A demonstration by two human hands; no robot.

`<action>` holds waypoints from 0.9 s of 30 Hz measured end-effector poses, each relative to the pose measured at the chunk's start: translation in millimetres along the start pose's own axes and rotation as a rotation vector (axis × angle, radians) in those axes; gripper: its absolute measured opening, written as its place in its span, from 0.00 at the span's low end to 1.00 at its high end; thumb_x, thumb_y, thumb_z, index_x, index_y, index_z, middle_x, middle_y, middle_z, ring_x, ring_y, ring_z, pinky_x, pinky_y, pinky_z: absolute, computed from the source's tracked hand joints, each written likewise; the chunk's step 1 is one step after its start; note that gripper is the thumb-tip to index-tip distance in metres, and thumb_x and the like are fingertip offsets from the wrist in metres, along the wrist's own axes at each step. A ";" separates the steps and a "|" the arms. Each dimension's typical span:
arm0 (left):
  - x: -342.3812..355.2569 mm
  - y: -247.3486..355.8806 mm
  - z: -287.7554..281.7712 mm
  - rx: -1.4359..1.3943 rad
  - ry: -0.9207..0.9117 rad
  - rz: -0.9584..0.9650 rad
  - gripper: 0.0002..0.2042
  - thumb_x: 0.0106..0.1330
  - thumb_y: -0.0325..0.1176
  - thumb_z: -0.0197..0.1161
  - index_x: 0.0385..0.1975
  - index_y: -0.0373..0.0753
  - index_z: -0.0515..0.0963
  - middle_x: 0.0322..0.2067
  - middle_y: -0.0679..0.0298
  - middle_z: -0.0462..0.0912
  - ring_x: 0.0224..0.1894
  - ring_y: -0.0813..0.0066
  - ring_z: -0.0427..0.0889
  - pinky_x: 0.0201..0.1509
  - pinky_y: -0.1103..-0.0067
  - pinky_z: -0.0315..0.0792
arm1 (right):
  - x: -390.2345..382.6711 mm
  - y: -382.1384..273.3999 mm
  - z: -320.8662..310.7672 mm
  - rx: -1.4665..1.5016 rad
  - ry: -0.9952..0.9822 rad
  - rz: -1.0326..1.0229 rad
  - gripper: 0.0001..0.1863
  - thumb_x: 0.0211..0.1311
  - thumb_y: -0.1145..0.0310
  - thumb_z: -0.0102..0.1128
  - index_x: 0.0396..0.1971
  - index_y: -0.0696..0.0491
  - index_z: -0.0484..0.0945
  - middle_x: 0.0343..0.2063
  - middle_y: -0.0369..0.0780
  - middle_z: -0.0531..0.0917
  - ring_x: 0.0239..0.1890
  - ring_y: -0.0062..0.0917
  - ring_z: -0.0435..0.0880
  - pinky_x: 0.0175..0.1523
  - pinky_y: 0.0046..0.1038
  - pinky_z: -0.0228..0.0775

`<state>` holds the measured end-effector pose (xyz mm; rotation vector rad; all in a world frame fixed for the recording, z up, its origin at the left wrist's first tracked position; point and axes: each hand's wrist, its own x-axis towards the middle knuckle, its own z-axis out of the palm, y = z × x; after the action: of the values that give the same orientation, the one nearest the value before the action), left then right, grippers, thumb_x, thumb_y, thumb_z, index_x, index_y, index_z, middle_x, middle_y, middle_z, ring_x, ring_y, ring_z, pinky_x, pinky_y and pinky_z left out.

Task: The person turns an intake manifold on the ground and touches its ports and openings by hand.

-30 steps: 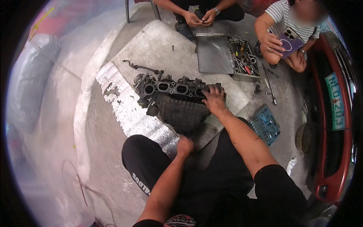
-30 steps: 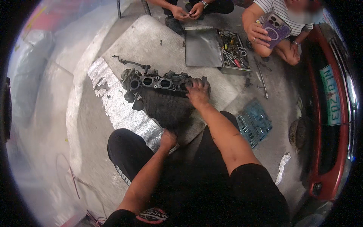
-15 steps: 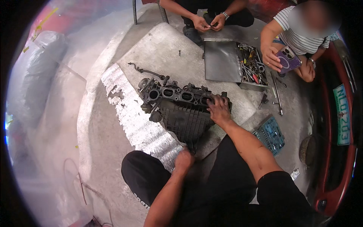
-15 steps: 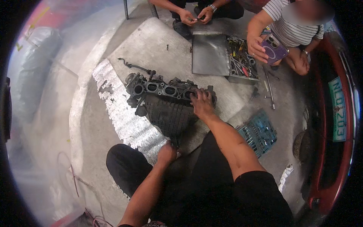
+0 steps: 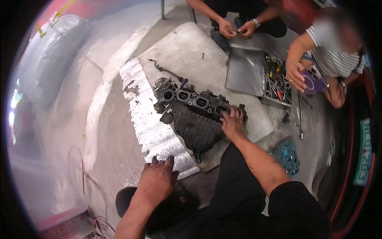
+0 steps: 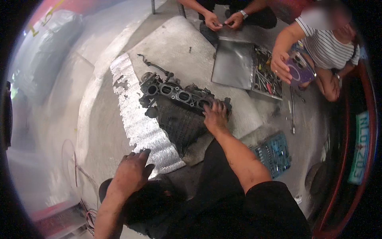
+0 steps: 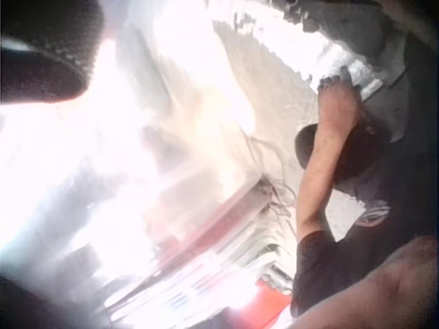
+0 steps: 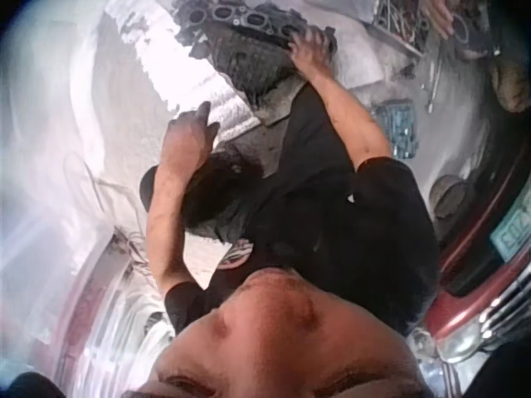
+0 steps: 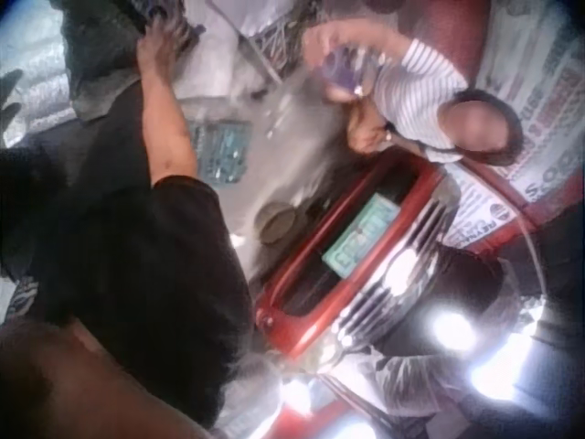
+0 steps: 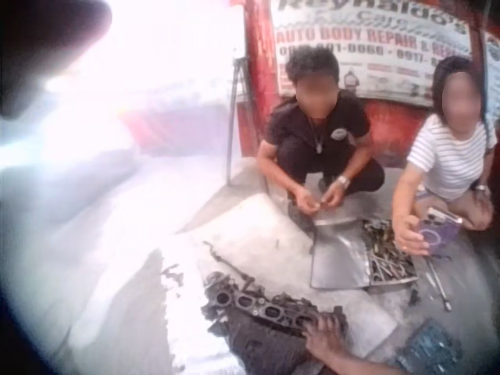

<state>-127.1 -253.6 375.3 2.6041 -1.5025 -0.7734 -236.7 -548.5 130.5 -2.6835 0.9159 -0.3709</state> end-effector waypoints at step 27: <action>-19.8 11.8 26.9 0.196 -0.192 0.162 0.25 0.66 0.42 0.61 0.59 0.32 0.72 0.41 0.49 0.84 0.49 0.50 0.82 0.61 0.53 0.68 | -5.7 5.1 11.3 0.000 0.110 -0.023 0.16 0.56 0.64 0.69 0.46 0.47 0.85 0.61 0.43 0.72 0.68 0.41 0.66 0.72 0.50 0.53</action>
<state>-156.4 -238.0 362.9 2.5575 -1.9062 -0.9248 -240.2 -546.7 117.4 -2.6990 0.9155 -0.5280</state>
